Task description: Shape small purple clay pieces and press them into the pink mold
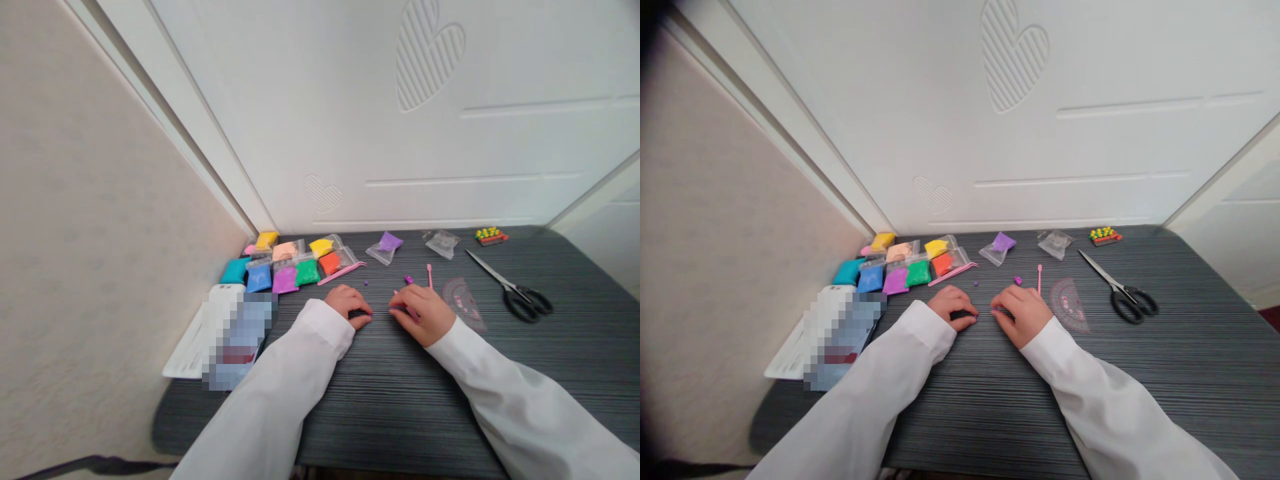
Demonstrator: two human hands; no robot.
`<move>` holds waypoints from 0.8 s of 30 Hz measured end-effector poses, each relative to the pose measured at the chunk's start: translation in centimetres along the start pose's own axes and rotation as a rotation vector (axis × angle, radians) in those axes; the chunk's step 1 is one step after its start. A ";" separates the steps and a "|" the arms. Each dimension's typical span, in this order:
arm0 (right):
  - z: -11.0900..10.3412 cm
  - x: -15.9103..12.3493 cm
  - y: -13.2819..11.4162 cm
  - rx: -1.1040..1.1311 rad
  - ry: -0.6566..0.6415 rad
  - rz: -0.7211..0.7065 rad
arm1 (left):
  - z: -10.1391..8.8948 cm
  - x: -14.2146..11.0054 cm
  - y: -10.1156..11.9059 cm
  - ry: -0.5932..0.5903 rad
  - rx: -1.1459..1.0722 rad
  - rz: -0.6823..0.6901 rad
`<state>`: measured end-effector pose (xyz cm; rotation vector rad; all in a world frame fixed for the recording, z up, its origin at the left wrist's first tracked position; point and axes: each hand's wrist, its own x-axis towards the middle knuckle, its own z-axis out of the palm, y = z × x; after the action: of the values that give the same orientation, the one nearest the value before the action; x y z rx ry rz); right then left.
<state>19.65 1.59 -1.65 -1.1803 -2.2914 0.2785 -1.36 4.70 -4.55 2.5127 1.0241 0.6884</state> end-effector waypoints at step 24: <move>0.1 -0.2 -0.2 -0.168 -0.114 0.079 | -0.6 0.0 0.0 -0.028 -0.056 0.013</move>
<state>19.55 1.31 -1.67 -1.3734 -2.4084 0.1899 -1.71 4.78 -4.02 2.4762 0.9669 0.6743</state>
